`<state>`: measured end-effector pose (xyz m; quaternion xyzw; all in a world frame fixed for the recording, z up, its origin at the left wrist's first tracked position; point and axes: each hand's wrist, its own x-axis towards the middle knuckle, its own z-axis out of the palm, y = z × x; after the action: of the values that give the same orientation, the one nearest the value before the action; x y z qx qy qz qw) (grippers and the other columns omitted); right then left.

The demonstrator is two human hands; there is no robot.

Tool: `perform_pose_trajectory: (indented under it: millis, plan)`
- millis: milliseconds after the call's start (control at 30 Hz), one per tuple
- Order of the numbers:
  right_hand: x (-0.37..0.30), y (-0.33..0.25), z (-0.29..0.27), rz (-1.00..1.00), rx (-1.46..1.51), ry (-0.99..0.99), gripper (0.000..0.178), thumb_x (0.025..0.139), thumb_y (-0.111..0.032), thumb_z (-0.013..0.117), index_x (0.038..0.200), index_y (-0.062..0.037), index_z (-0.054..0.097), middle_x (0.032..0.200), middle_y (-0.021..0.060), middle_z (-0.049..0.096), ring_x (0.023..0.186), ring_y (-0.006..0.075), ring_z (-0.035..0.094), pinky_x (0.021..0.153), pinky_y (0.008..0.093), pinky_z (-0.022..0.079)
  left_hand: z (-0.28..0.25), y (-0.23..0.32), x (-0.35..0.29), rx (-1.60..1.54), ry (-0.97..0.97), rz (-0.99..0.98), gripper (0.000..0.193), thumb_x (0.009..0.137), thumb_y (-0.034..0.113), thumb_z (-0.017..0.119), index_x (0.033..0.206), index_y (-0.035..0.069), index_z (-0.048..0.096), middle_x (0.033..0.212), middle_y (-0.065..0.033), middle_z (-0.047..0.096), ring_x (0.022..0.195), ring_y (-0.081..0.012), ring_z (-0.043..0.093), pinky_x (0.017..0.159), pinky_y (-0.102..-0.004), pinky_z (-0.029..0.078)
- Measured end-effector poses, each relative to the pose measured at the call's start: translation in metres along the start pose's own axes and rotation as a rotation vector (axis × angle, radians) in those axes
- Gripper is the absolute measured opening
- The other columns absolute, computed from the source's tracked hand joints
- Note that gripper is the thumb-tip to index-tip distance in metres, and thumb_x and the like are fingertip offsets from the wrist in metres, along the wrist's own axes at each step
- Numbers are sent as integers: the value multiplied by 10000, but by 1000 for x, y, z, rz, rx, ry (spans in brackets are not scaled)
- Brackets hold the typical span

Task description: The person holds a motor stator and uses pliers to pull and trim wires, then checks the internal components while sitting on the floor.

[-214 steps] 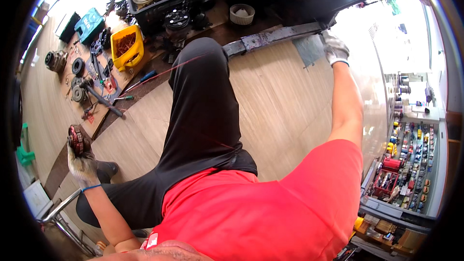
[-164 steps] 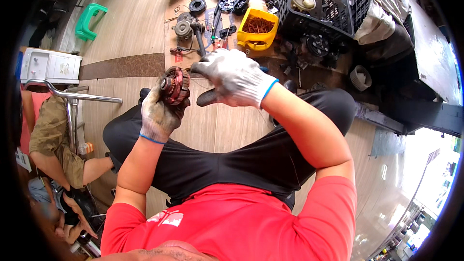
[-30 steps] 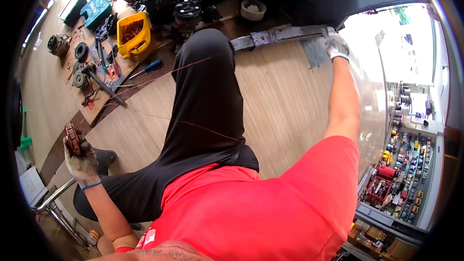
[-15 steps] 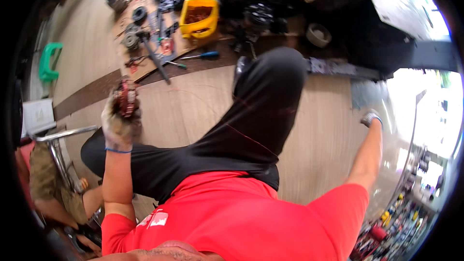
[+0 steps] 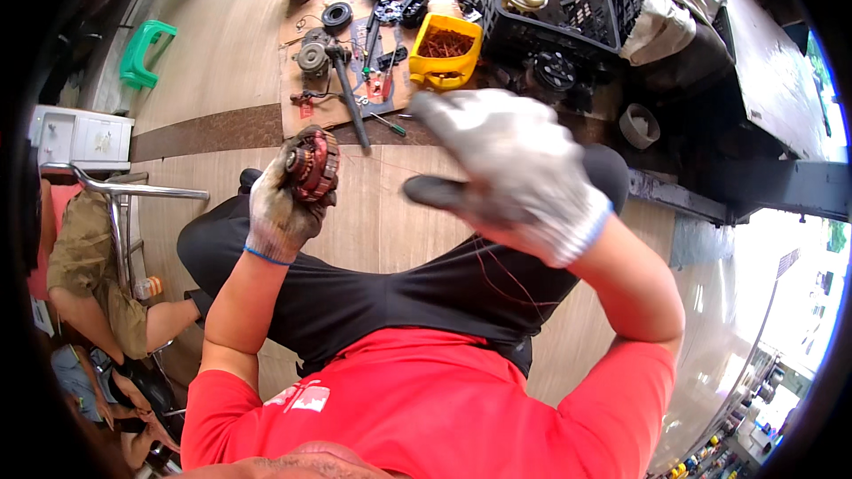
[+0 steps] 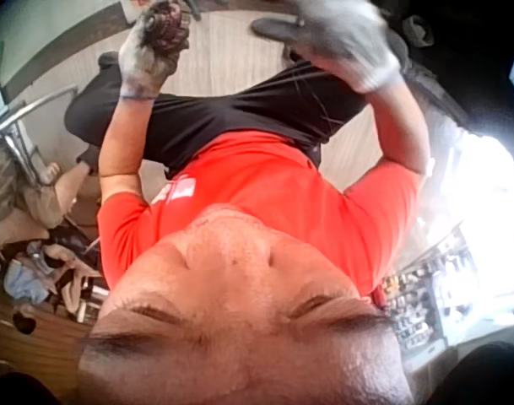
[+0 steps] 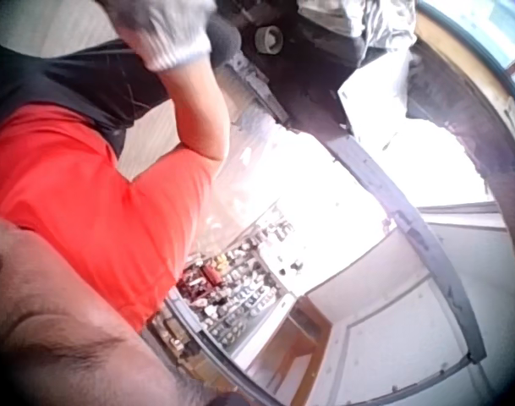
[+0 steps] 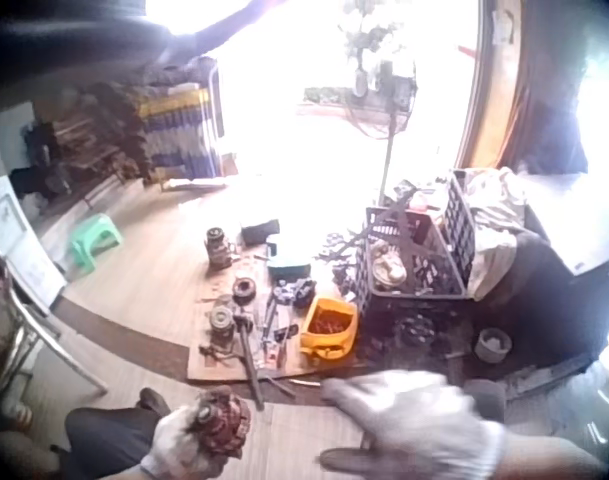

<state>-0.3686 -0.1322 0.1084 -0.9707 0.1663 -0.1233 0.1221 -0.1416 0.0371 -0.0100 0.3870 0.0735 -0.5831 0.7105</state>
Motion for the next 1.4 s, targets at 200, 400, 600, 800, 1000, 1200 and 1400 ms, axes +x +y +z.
perform_pose_trajectory:
  millis: [200,400,600,800,1000,1200,1400]
  plan:
    - [49,-34,53,-36,-24,-220,763,726,-532,784,1250,-18,576,1184,174,617,1094,343,608,899,437,503,-7,1,-6,-5,-131,36,384,1052,315,426,1297,47,554,1140,-144,681,875,-295,716,596,-418,596]
    - [55,-24,81,-96,-47,-189,249,868,-282,660,1050,-113,680,881,115,672,865,329,665,732,449,529,-17,5,-10,-46,-228,36,373,1055,254,420,1307,14,553,1188,-163,660,1020,-285,695,832,-407,613]
    - [59,-7,85,-50,83,-76,118,837,-207,610,857,-125,693,773,137,676,788,344,688,675,463,545,-9,0,-8,19,-190,71,330,1057,202,436,1262,-27,553,1174,-181,658,1018,-282,694,870,-410,603]
    - [47,-11,63,-79,65,-66,136,893,-249,608,893,-125,662,741,122,660,705,338,678,594,440,536,-16,2,-4,96,-199,64,335,1059,213,434,1272,-17,551,1170,-173,667,992,-283,704,795,-420,619]
    - [18,-23,38,-234,68,-340,122,872,-230,621,860,-109,605,667,96,621,638,324,665,520,445,506,-16,-2,5,62,36,98,421,1057,312,396,1309,10,546,1123,-157,686,884,-272,705,671,-404,594]
    - [2,14,49,-162,-91,-292,89,832,-198,618,800,-115,620,714,98,668,654,324,683,553,439,534,-22,7,7,-86,-184,-41,418,1041,336,405,1273,32,576,1061,-131,691,825,-251,686,627,-365,565]
    - [11,53,29,86,-224,-83,150,891,-238,675,997,-142,721,818,103,692,750,315,680,649,409,536,-9,3,-1,158,-197,74,310,1053,161,445,1263,-36,560,1144,-162,654,1017,-225,675,887,-335,580]
